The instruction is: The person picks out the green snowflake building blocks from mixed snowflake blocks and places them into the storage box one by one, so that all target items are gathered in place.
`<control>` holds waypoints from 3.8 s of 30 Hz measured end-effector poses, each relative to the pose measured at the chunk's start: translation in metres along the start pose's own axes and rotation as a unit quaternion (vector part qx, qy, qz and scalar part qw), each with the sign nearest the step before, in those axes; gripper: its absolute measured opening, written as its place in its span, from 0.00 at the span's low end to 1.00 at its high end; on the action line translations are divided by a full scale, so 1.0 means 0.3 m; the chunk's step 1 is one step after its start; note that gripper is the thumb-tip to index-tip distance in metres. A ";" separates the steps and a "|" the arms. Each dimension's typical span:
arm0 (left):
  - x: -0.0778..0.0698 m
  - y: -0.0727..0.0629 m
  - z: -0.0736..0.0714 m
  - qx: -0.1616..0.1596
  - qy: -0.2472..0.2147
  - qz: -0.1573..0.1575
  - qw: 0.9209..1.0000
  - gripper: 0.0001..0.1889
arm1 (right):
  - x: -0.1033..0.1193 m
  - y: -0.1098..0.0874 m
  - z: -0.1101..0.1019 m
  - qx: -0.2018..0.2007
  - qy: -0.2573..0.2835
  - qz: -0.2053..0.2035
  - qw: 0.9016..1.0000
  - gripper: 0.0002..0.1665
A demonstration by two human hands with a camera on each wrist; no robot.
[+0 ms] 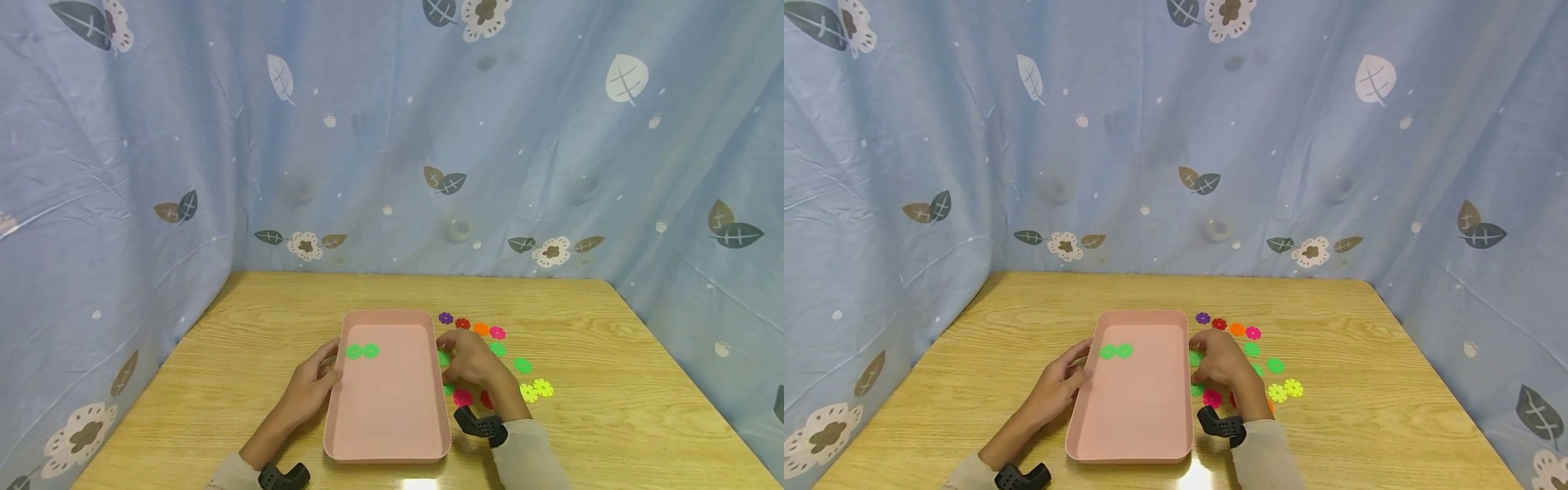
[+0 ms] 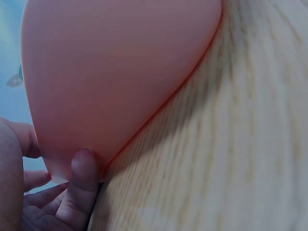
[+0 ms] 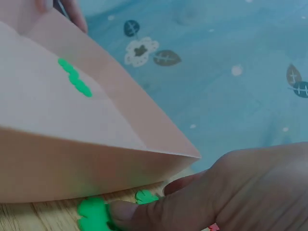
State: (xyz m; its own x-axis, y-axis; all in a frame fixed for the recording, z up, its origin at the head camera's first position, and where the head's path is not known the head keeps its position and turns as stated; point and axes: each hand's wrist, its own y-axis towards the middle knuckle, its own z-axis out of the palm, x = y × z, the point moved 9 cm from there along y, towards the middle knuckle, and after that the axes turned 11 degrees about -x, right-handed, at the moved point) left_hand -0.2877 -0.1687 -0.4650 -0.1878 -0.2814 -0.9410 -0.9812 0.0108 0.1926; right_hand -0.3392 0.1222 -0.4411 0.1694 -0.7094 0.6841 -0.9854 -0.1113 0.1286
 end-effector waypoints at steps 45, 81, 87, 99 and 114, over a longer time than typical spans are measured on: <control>-0.001 -0.007 0.006 0.004 0.007 0.009 1.000 0.32 | 0.065 0.071 -0.060 -0.032 -0.043 -0.045 0.998 0.12; -0.006 -0.002 0.003 0.002 0.014 0.013 1.000 0.32 | 0.278 0.094 0.010 -0.087 -0.005 -0.116 0.989 0.12; -0.007 0.003 0.001 0.001 0.018 0.015 1.000 0.32 | 0.313 0.101 0.044 -0.103 0.004 -0.137 0.985 0.13; -0.005 0.006 -0.003 0.008 0.010 0.014 1.000 0.32 | 0.310 0.102 0.132 -0.100 0.017 -0.155 0.983 0.09; -0.007 0.009 -0.006 -0.010 0.017 0.015 1.000 0.32 | 0.304 0.104 0.167 -0.133 -0.030 -0.206 0.969 0.10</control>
State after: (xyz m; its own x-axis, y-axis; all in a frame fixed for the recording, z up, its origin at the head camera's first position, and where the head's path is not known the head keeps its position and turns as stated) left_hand -0.2899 -0.1697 -0.4619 -0.2145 -0.3133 -0.9251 -0.9742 0.0013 0.2255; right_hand -0.3551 0.0191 -0.4106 0.5381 -0.6834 0.4933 -0.7943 -0.2153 0.5681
